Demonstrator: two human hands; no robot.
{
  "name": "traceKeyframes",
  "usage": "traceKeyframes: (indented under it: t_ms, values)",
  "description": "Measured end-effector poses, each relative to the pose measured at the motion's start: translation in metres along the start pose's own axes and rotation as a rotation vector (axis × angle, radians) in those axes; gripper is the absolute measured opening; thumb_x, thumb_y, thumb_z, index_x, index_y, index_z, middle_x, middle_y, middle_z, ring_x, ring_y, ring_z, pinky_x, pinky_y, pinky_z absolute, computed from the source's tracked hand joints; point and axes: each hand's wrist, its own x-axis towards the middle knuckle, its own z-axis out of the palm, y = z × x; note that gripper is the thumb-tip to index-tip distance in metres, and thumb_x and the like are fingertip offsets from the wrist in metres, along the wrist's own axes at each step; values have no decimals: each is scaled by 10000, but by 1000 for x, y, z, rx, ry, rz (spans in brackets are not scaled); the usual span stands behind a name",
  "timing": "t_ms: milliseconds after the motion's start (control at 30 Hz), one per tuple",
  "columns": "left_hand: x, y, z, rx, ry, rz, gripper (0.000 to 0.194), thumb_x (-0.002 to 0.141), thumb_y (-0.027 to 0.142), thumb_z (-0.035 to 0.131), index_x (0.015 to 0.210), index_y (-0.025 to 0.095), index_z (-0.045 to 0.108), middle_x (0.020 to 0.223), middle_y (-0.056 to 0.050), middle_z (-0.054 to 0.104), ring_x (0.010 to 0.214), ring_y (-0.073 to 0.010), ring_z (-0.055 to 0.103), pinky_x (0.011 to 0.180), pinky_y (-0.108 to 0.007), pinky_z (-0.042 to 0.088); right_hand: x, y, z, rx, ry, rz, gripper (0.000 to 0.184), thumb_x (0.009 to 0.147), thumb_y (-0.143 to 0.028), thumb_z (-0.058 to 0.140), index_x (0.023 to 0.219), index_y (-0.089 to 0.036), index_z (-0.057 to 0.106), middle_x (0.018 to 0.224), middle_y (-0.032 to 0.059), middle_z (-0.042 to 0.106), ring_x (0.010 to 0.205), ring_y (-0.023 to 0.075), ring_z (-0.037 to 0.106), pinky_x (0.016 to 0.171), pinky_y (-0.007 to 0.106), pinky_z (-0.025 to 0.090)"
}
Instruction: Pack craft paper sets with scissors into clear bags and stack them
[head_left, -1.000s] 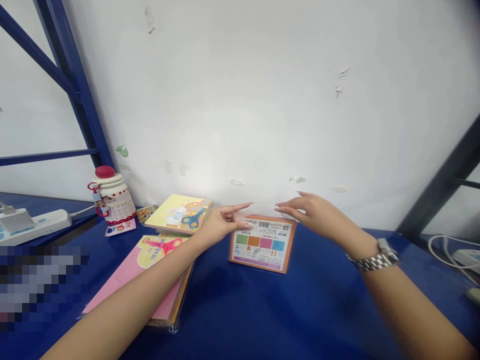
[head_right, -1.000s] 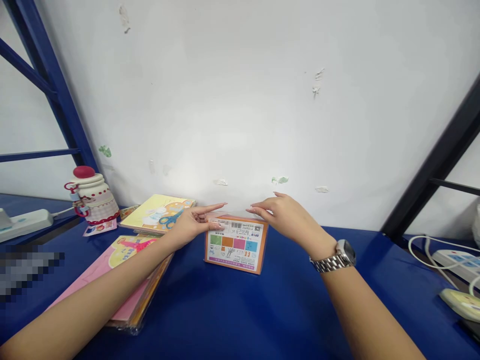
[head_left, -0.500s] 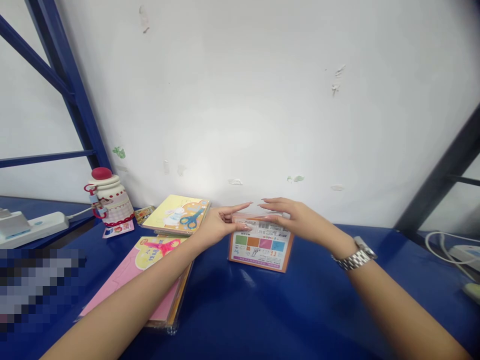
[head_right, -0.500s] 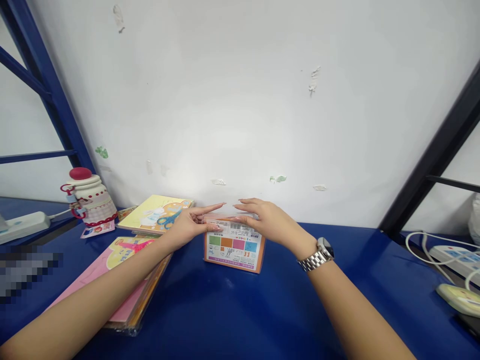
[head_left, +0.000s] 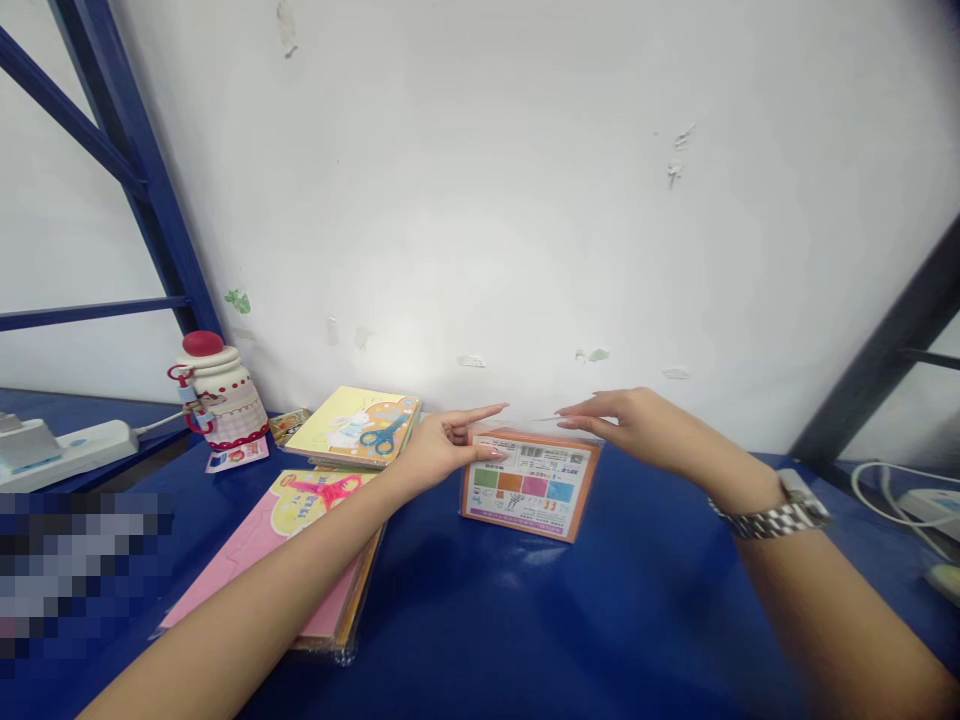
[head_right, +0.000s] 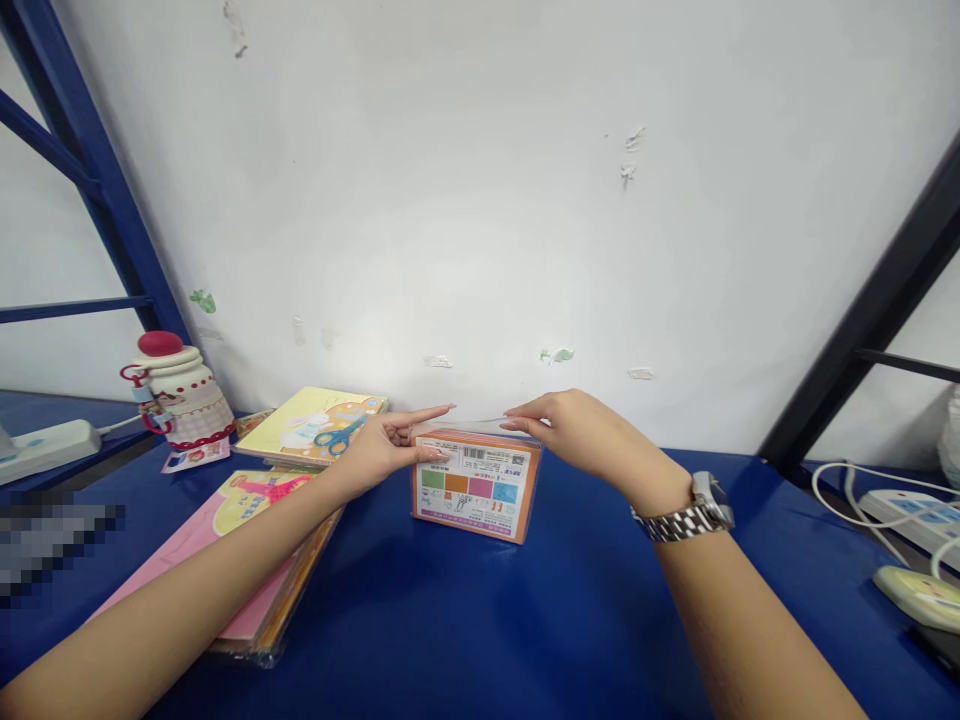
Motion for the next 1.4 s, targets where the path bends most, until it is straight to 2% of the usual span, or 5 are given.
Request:
traceKeyframes:
  t_ms: [333, 733, 1133, 1300, 1400]
  values:
    - [4, -9, -5, 19, 16, 17, 413, 617, 253, 794, 1018, 211, 705, 894, -45, 751, 846, -229, 689, 783, -346, 546, 1, -1, -8, 426, 10, 154, 430, 879, -523, 465, 1118, -234, 675, 1096, 59, 699, 1084, 285, 602, 913, 416, 485]
    - [3, -1, -1, -50, -30, 60, 662, 644, 205, 769, 1261, 249, 534, 896, -1, 745, 860, -188, 675, 779, -316, 545, 8, 1, 9, 615, -479, 14, 371, 810, -473, 590, 1026, -192, 700, 1000, 43, 724, 938, 249, 650, 802, 349, 521]
    - [2, 9, -8, -15, -119, 101, 830, 650, 180, 772, 1370, 299, 377, 1110, -63, 691, 971, -217, 658, 817, -326, 537, 9, -6, 18, 664, -378, 8, 350, 820, -266, 578, 1165, -232, 627, 1103, 45, 689, 1003, 249, 631, 862, 382, 503]
    - [0, 11, -11, 12, -88, 113, 666, 685, 169, 744, 1299, 244, 496, 1028, -56, 722, 1018, -241, 645, 886, -353, 525, 10, 9, 22, 834, -465, -22, 594, 723, -439, 700, 1256, -219, 556, 1187, 66, 652, 1078, 262, 601, 901, 395, 489]
    - [0, 10, -11, 41, -72, 118, 588, 701, 192, 735, 1256, 236, 546, 994, -37, 729, 1041, -249, 634, 918, -368, 513, 10, 19, 28, 930, -450, -4, 700, 809, -674, 434, 1280, -165, 530, 1257, 118, 600, 1135, 265, 566, 928, 418, 468]
